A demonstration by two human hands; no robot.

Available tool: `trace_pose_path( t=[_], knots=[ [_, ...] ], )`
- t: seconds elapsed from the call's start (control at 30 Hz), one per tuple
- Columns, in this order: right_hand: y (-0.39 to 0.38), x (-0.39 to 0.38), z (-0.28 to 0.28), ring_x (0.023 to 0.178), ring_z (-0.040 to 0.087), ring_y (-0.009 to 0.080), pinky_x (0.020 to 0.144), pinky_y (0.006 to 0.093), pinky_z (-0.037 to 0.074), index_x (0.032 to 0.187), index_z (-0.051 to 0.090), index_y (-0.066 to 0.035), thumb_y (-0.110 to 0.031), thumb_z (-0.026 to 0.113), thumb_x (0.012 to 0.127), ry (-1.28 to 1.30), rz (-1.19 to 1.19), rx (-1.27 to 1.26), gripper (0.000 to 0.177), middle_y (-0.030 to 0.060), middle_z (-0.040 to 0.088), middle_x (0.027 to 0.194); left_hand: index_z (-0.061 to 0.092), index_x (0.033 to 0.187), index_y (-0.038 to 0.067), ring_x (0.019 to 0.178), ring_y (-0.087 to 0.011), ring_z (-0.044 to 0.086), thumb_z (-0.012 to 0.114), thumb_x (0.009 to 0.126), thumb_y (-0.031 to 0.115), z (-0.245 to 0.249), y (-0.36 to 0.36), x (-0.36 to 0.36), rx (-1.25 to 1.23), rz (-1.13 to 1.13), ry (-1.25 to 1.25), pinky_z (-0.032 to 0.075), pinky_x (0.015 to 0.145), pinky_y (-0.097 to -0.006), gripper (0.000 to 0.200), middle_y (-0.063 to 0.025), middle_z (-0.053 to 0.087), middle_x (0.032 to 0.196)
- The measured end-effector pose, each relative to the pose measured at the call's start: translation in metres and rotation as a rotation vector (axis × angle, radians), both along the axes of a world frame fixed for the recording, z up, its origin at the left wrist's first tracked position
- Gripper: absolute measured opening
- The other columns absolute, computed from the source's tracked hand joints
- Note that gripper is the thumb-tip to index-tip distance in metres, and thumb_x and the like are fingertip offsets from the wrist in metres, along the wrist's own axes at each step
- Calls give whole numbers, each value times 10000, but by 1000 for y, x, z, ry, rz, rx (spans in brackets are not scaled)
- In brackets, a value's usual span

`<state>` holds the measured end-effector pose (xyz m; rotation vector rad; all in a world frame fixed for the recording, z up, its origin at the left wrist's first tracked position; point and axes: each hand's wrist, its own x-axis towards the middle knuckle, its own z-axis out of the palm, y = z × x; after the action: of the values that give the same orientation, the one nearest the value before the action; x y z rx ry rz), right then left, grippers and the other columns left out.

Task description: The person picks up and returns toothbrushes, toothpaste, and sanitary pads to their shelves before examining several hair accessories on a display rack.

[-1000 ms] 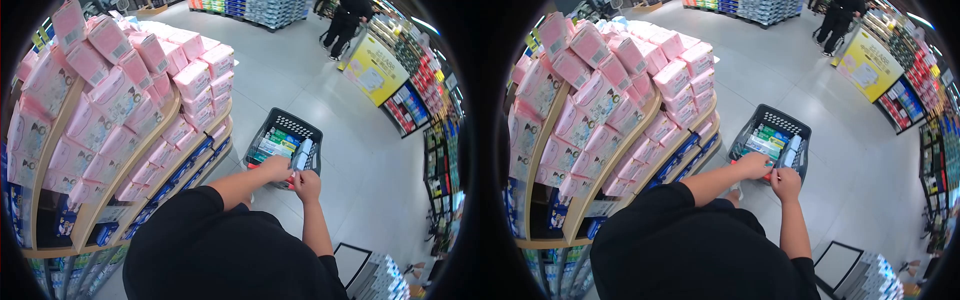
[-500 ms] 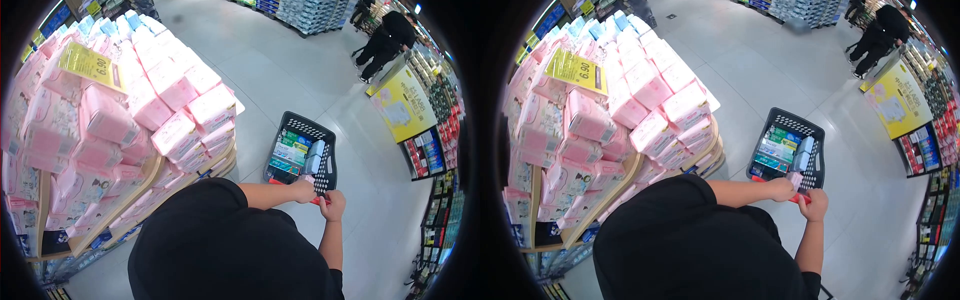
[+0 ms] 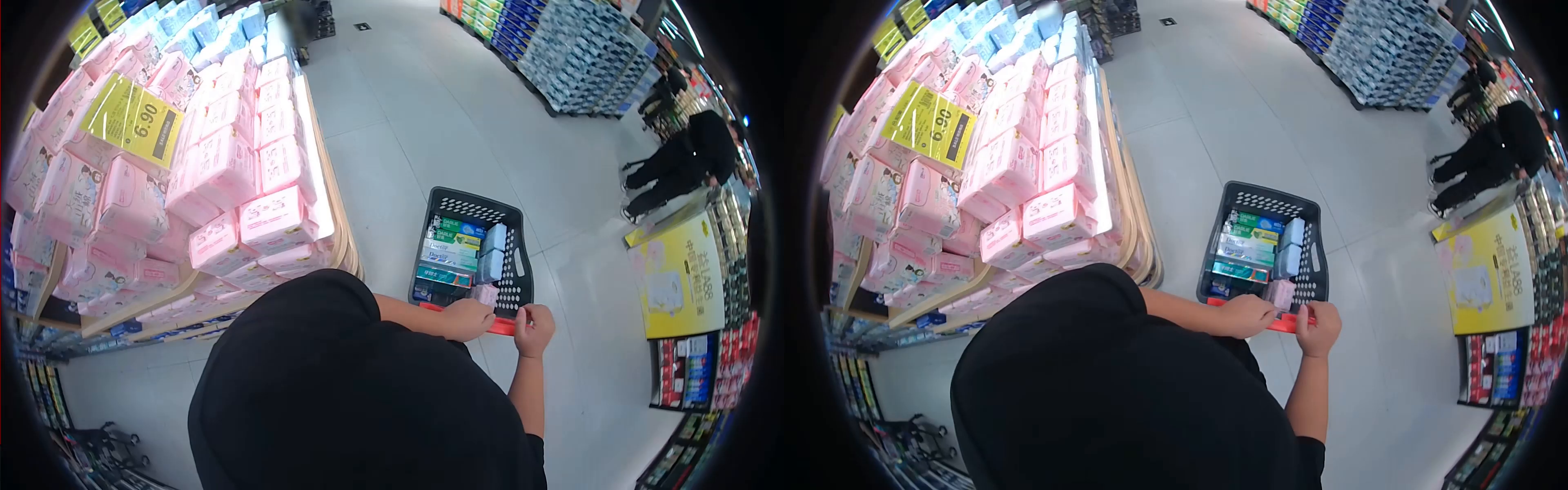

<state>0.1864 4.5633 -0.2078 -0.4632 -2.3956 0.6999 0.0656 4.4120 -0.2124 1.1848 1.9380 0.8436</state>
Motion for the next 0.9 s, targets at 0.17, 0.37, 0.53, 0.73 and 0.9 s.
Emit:
trace_pose_path(
  t=[0.17, 0.37, 0.53, 0.73, 0.9],
  knots=[
    [58, -66, -21, 585, 543, 275, 539, 371, 426, 686, 592, -42, -89, 632, 731, -38, 132, -15, 76, 98, 553, 638, 649, 802, 46, 736, -401, 610, 486, 874, 276, -10, 39, -38, -27, 173, 100, 472, 699, -504, 291, -211, 635, 768],
    [111, -148, -38, 591, 544, 291, 541, 386, 427, 691, 597, -35, -109, 619, 748, -151, 259, -73, 95, 111, 550, 634, 629, 742, 52, 688, -374, 608, 508, 858, 273, -44, 74, -79, 101, 466, 135, 475, 645, -483, 277, -177, 632, 715],
    [145, -224, -60, 604, 575, 288, 561, 364, 455, 733, 614, -15, -113, 608, 774, -185, 284, -120, 107, 127, 586, 676, 628, 730, 52, 690, -369, 608, 504, 853, 284, -53, 101, -140, 80, 509, 134, 475, 643, -479, 290, -172, 630, 712],
    [176, -297, -84, 590, 587, 206, 571, 313, 461, 777, 627, 8, -121, 619, 804, -352, 329, -251, 131, 112, 607, 676, 630, 785, 48, 700, -388, 607, 496, 855, 297, -83, 124, -193, 88, 563, 8, 473, 661, -492, 291, -190, 626, 721],
    [189, -342, -98, 626, 573, 134, 593, 275, 451, 804, 627, 29, -136, 561, 870, -595, 227, -443, 190, 72, 613, 681, 610, 795, 38, 708, -401, 602, 493, 860, 271, -90, 130, -222, 105, 580, -166, 469, 660, -505, 268, -204, 619, 711]
  ],
)
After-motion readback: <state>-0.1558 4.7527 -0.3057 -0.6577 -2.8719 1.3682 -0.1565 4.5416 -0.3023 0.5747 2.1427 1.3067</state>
